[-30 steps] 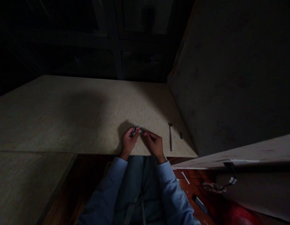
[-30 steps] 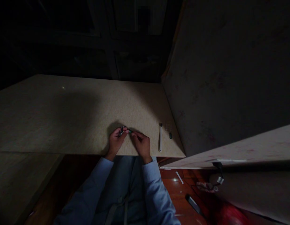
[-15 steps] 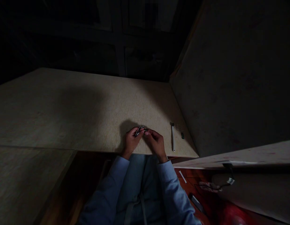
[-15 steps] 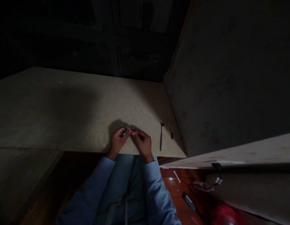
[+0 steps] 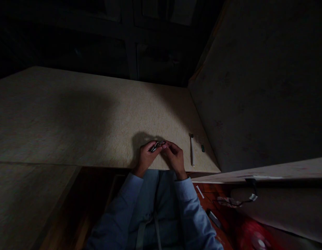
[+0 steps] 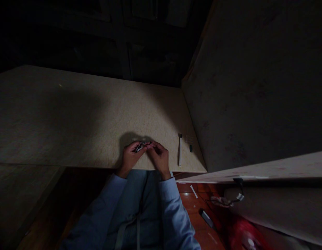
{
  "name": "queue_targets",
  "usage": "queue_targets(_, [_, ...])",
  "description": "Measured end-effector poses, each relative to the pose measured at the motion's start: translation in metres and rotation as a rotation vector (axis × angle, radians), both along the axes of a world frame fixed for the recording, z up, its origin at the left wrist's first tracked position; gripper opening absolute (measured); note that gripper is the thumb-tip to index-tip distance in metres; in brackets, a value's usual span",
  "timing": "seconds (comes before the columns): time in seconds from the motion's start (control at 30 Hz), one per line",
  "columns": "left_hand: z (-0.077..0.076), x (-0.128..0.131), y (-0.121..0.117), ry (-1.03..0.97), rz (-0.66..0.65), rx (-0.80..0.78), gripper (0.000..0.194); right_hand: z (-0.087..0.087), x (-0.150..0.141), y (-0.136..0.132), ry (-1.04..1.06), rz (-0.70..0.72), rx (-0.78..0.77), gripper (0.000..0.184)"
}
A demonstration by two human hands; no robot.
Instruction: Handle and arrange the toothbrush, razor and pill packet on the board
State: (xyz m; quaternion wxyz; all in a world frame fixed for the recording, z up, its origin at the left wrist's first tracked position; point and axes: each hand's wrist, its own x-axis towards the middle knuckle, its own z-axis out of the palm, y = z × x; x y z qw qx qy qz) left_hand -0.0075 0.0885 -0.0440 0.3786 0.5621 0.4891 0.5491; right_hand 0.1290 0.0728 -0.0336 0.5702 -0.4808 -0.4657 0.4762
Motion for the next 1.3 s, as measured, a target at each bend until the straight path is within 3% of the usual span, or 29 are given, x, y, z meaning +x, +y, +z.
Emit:
queue_targets(0.17, [0.005, 0.001, -0.001, -0.069, -0.012, -0.027, 0.021, -0.005, 0.006, -0.003, 0.093, -0.063, -0.028, 0.036])
queue_targets(0.3, [0.011, -0.003, -0.006, -0.113, -0.109, -0.058, 0.022, -0.012, 0.014, -0.006, 0.171, -0.116, -0.04, 0.041])
queue_targets(0.47, [0.008, -0.006, -0.008, -0.106, -0.206, -0.104, 0.031, -0.013, 0.02, -0.007, 0.203, -0.077, -0.002, 0.043])
queue_targets(0.77, [0.014, -0.007, -0.014, -0.186, -0.211, -0.107, 0.038, -0.015, 0.02, -0.009, 0.24, 0.038, -0.031, 0.044])
queue_targets(1.07, [0.014, -0.015, -0.018, -0.096, -0.318, -0.051, 0.032, -0.005, 0.023, -0.013, 0.276, 0.115, -0.028, 0.048])
queue_targets(1.3, [0.023, -0.015, -0.016, -0.093, -0.306, 0.038, 0.027, -0.006, 0.022, -0.014, 0.297, 0.176, -0.021, 0.042])
